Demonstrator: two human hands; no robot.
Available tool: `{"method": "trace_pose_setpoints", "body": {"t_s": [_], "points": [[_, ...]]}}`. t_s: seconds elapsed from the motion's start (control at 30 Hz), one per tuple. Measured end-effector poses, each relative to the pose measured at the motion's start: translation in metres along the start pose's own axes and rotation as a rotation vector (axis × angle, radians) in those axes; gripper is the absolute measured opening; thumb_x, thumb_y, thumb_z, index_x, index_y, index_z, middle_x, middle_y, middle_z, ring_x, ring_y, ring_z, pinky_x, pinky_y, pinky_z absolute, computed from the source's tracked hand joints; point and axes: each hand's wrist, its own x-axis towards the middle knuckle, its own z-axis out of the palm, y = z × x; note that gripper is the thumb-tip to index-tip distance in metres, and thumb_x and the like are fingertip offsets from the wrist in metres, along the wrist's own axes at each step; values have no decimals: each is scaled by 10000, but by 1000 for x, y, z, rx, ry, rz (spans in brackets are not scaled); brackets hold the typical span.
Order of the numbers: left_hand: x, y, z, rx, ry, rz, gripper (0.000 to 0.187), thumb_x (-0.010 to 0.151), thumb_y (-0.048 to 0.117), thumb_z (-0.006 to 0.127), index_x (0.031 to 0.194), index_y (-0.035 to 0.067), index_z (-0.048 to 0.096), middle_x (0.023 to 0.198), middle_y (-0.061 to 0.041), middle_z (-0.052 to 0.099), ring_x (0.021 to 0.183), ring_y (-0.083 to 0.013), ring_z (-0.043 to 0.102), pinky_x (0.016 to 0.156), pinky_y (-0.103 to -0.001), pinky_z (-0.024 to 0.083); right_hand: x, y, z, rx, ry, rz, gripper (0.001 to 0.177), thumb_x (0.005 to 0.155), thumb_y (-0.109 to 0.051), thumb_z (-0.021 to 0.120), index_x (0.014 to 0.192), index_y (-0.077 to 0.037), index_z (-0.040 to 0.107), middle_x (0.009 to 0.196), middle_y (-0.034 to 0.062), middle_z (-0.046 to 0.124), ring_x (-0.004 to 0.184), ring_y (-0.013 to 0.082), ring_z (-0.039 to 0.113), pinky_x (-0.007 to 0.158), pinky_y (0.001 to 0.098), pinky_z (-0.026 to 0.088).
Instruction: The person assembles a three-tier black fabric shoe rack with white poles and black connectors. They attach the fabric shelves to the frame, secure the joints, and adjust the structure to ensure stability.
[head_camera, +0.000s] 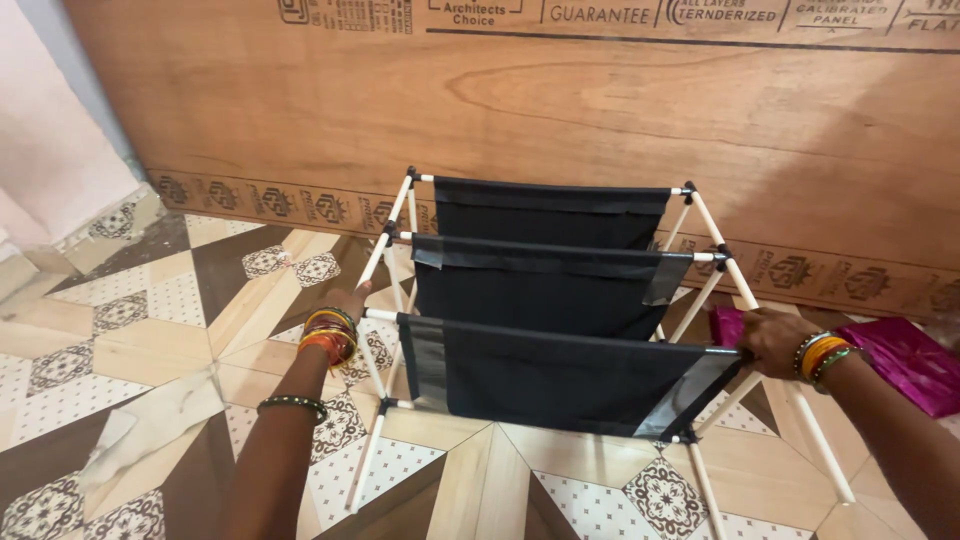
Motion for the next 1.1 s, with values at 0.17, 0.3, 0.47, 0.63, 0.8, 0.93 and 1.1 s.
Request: {"method": "trace_pose_setpoints", "body": {"t_s": [0.17,0.3,0.47,0.63,0.8,0.93,1.1], "points": [[3,-32,-16,-450,-253,-39,599,991,542,492,1093,-31,637,843,-281,741,611,-333,724,558,-424,608,-5,-24,-17,-120,55,103,228,879,-350,700,1082,-272,768,1301,23,626,1300,213,559,1106,355,493],[6,-44,-26,-472,-250,168,551,958,440,603,1075,-90,700,895,-220,773,691,-316,750,579,-434,643,-10,-26,-21,-15,62,112,491,826,-345,724,1308,-378,631,1408,-41,562,1378,166,524,1108,344,508],[-10,-31,-29,199,116,420,492,980,489,600,1191,65,732,1096,-207,733,1061,-369,694,963,-487,546,-12,-6,8,9,326,119,929,697,-491,830,1505,-376,387,1558,60,415,1409,302,424,1088,432,444],[-45,2,-20,426,89,460,575,933,515,656,1334,105,615,1295,-262,603,1246,-420,585,1030,-517,499,-10,-3,67,653,257,462,1017,842,-427,757,1655,-305,159,1510,289,436,1253,441,576,1041,494,511],[-42,8,-10,460,-3,370,601,911,431,682,1421,161,516,1325,-245,569,1259,-423,567,1047,-517,480,-9,-19,49,615,101,490,948,949,-384,661,1646,-286,26,1644,274,148,1339,445,493,1112,466,463],[-11,-1,-2,289,16,298,563,937,374,692,1358,37,532,1165,-274,678,1148,-427,650,995,-522,512,-21,-74,-13,127,273,375,877,815,-168,678,1570,-247,240,1571,200,332,1447,354,365,1094,452,473],[9,-15,-9,591,-91,471,359,881,365,690,1026,37,703,927,-200,735,829,-358,731,719,-465,588,-10,-170,-96,145,706,-99,764,697,-76,655,1447,-132,518,1489,178,462,1383,384,393,1107,507,376]]}}
